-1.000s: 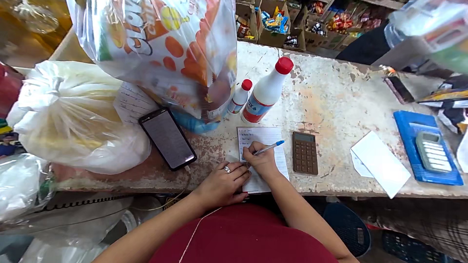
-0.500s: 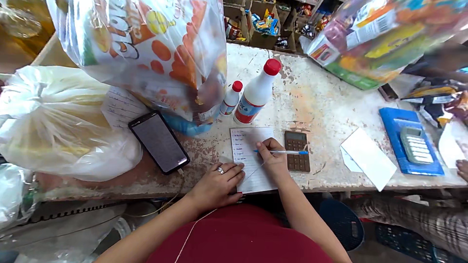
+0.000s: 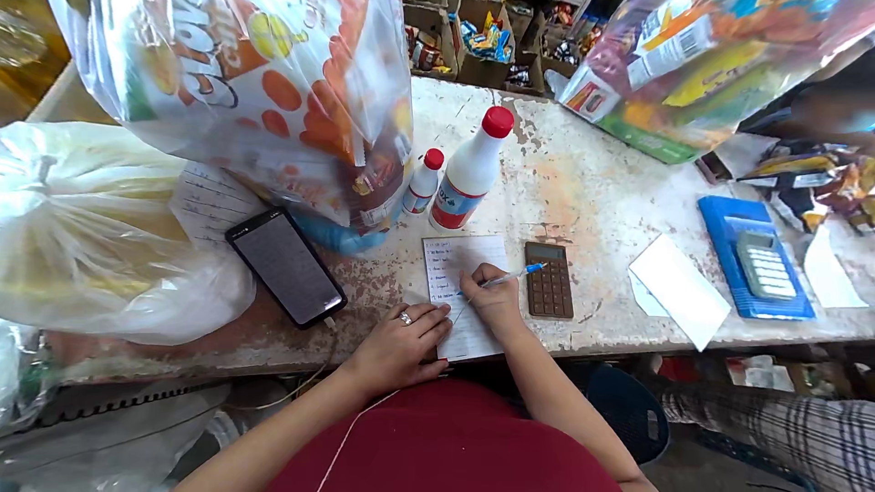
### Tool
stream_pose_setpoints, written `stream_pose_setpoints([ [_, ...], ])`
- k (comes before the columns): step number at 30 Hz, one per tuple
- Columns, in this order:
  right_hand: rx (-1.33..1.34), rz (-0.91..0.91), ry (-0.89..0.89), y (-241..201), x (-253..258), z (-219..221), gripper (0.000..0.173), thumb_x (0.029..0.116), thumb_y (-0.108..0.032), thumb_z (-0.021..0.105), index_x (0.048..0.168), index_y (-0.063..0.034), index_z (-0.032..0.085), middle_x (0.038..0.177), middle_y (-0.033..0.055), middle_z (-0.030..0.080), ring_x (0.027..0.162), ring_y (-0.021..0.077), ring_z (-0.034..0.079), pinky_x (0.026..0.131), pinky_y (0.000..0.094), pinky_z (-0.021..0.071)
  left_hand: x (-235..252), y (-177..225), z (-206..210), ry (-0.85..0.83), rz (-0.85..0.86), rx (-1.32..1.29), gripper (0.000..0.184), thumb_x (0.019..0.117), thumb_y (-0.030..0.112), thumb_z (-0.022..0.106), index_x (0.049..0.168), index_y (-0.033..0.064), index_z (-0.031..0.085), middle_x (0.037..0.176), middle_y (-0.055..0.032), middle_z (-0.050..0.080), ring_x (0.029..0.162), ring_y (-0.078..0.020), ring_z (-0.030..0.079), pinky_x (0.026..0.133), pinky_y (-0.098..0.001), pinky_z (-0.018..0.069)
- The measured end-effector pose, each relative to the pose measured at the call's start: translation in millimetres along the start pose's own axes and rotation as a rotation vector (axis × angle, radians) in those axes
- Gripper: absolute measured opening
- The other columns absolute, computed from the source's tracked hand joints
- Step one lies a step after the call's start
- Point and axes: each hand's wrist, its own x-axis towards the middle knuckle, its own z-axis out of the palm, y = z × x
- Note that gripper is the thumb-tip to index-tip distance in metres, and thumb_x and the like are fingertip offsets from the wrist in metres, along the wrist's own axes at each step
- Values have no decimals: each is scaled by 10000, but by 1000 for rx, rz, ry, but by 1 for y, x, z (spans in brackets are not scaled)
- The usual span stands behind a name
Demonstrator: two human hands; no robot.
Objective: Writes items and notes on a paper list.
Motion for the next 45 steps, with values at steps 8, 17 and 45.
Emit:
stream_pose_setpoints([
  [8, -68, -1, 4, -1, 1, 3, 365, 892, -95, 729, 602, -114, 509, 518, -51, 489, 466, 7, 456, 468, 197, 384, 0, 0, 0, -2, 0, -4, 533, 959, 513, 583, 1298, 110, 665, 1431, -83, 621, 1303, -275, 598, 1010, -521, 502],
  [17, -126, 19, 0, -4, 2, 2, 349, 897, -93, 716, 615, -108, 511, 522, -47, 478, 471, 14, 444, 473, 206, 370, 0, 0, -1, -7, 1, -4, 533, 962, 510, 579, 1296, 104, 667, 1434, -85, 619, 1311, -273, 591, 1012, -512, 497],
  [45, 46, -119, 58, 1, 1, 4, 146, 1002, -178, 619, 1008, -34, 639, 802, -33, 627, 673, -3, 578, 640, 196, 516, -2, 1, -6, -24, 2, -47, 541, 949, 474, 630, 1314, 76, 657, 1444, -109, 609, 1331, -292, 577, 1057, -518, 476],
])
